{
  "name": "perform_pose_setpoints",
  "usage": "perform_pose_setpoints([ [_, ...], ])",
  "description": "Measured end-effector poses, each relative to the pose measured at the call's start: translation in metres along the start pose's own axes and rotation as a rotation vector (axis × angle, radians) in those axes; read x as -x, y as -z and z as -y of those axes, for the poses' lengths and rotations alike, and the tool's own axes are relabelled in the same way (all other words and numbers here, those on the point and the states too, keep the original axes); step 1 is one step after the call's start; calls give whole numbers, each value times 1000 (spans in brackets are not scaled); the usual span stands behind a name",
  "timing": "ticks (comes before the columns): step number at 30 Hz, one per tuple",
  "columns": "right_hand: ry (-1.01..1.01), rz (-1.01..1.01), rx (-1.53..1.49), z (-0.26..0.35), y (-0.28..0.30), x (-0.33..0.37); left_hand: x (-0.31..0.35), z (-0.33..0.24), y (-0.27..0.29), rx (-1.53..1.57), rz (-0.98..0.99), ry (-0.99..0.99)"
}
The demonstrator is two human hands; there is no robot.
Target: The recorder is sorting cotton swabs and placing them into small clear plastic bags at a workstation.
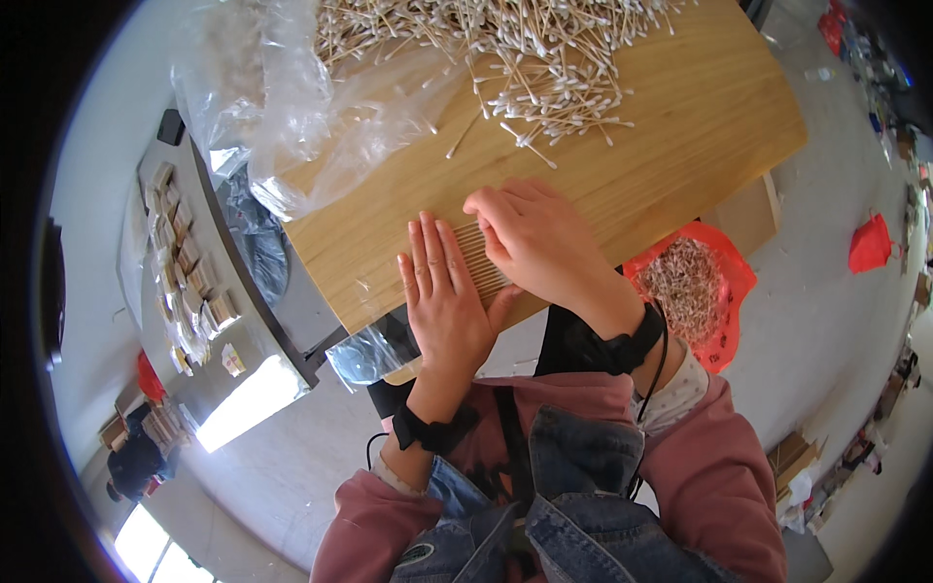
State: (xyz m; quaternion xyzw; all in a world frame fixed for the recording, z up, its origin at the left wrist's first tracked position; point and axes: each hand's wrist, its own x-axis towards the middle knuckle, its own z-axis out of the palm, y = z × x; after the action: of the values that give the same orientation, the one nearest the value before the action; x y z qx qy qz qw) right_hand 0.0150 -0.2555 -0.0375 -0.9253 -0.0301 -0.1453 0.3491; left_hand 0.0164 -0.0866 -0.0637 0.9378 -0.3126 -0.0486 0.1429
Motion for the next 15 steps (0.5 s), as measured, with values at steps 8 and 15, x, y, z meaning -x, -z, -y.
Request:
perform_pose_setpoints([
  [8, 267, 281, 432, 19, 3, -19, 1, 0, 2, 3, -5, -19],
  [15, 371, 349, 675, 32, -13, -22, 2, 0, -1, -93, 13, -49],
])
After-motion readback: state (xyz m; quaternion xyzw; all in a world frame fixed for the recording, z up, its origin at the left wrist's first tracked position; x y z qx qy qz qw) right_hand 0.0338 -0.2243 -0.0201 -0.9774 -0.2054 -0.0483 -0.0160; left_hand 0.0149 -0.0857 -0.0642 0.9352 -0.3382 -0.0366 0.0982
